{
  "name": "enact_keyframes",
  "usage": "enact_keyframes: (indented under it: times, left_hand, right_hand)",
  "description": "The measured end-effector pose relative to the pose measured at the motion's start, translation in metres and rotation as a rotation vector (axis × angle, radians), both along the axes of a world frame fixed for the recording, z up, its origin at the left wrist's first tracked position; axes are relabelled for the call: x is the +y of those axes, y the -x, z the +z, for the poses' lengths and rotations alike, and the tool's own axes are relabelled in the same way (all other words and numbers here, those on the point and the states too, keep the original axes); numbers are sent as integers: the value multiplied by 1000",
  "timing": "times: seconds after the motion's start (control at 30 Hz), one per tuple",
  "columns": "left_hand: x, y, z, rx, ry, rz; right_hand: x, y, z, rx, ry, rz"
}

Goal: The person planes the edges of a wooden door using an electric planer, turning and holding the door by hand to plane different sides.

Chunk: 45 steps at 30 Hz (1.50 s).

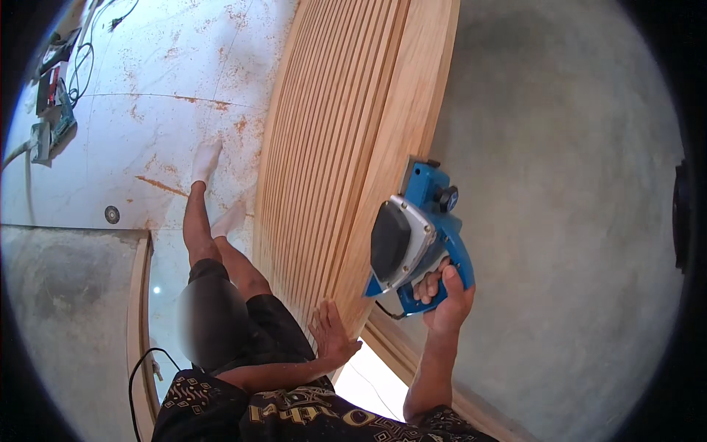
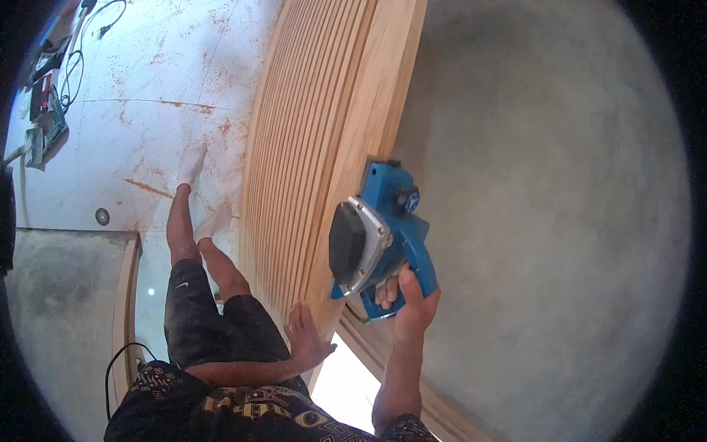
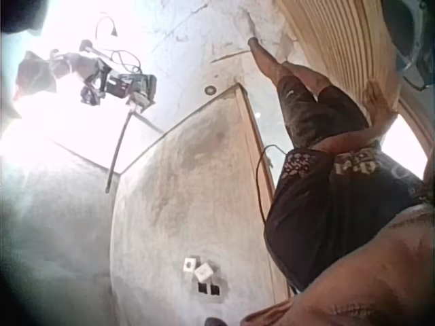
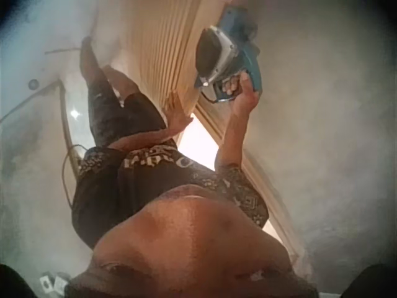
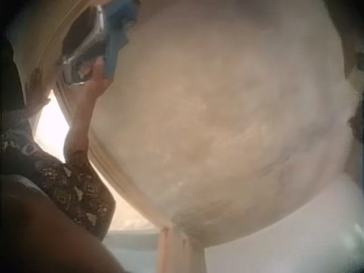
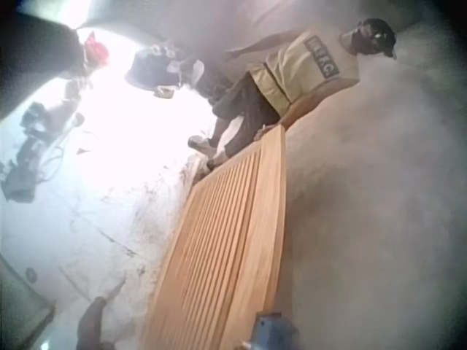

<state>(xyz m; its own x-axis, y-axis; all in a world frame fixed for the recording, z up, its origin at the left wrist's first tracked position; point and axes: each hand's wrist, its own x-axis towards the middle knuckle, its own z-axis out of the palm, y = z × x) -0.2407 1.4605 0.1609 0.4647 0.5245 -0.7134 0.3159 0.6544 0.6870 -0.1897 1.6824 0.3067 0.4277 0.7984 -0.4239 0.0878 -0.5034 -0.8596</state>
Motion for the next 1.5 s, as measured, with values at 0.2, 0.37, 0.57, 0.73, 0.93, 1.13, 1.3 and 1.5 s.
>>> enact_keyframes:
  times: [0.2, 0.37, 0.57, 0.73, 0.93, 1.13, 1.3, 1.5]
  left_hand:
    - [63, 29, 5, -11, 35, 58]
    - [147, 57, 23, -23, 3, 169]
    - [192, 54, 19, 7, -125, 261]
    - [201, 58, 22, 21, -142, 162]
    - [258, 67, 36, 22, -87, 140]
    - [317, 49, 40, 29, -145, 244]
    - [323, 37, 57, 60, -198, 251]
    - [247, 15, 84, 148, -46, 217]
  right_hand:
    - [102, 33, 4, 9, -42, 57]
    - [206, 60, 16, -22, -56, 82]
    - [280, 69, 19, -72, -70, 96]
    - [314, 68, 14, -75, -76, 99]
    - [439, 81, 28, -85, -70, 127]
    - [538, 59, 45, -15, -101, 205]
    - [463, 20, 69, 69, -133, 174]
    - [271, -7, 100, 66, -100, 6]
